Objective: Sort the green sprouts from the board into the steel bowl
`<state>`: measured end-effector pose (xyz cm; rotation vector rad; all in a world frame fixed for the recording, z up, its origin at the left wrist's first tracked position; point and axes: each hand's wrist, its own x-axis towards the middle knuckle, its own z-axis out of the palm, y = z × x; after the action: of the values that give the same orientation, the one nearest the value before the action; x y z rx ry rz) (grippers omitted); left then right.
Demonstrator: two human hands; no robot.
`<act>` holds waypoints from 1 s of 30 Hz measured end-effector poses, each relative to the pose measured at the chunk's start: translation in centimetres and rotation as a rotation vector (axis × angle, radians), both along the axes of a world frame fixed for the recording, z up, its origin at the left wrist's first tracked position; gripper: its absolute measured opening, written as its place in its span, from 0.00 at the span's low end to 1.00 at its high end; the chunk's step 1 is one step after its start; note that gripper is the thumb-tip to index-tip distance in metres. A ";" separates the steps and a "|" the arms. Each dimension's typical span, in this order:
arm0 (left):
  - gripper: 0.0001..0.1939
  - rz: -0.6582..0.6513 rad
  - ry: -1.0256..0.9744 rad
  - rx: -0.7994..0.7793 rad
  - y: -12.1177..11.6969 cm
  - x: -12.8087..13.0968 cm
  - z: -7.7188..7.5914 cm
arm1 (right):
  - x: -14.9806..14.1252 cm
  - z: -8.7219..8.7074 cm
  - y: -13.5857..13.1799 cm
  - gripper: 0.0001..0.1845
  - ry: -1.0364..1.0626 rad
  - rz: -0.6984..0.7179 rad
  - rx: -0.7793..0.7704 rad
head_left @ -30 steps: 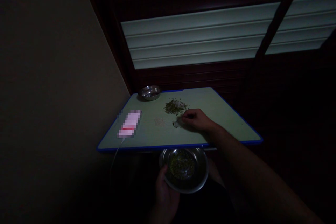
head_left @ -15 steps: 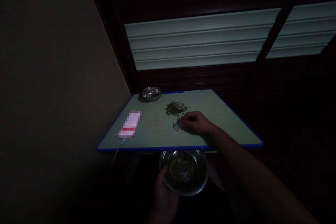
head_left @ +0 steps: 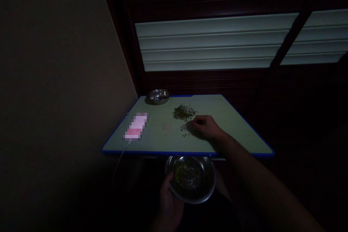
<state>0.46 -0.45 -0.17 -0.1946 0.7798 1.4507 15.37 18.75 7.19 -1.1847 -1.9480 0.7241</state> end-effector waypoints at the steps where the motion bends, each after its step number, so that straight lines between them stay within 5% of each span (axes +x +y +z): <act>1: 0.09 0.002 0.003 0.006 0.0 0.0 0.0 | 0.0 0.0 0.0 0.13 0.002 -0.007 0.001; 30: 0.11 -0.018 -0.029 0.032 0.0 -0.1 -0.6 | -1.0 -0.4 0.1 0.13 0.024 0.117 0.057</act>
<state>0.36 -0.47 -0.79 -0.1833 0.7320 1.4396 14.40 18.87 6.81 -1.0300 -2.0179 0.7341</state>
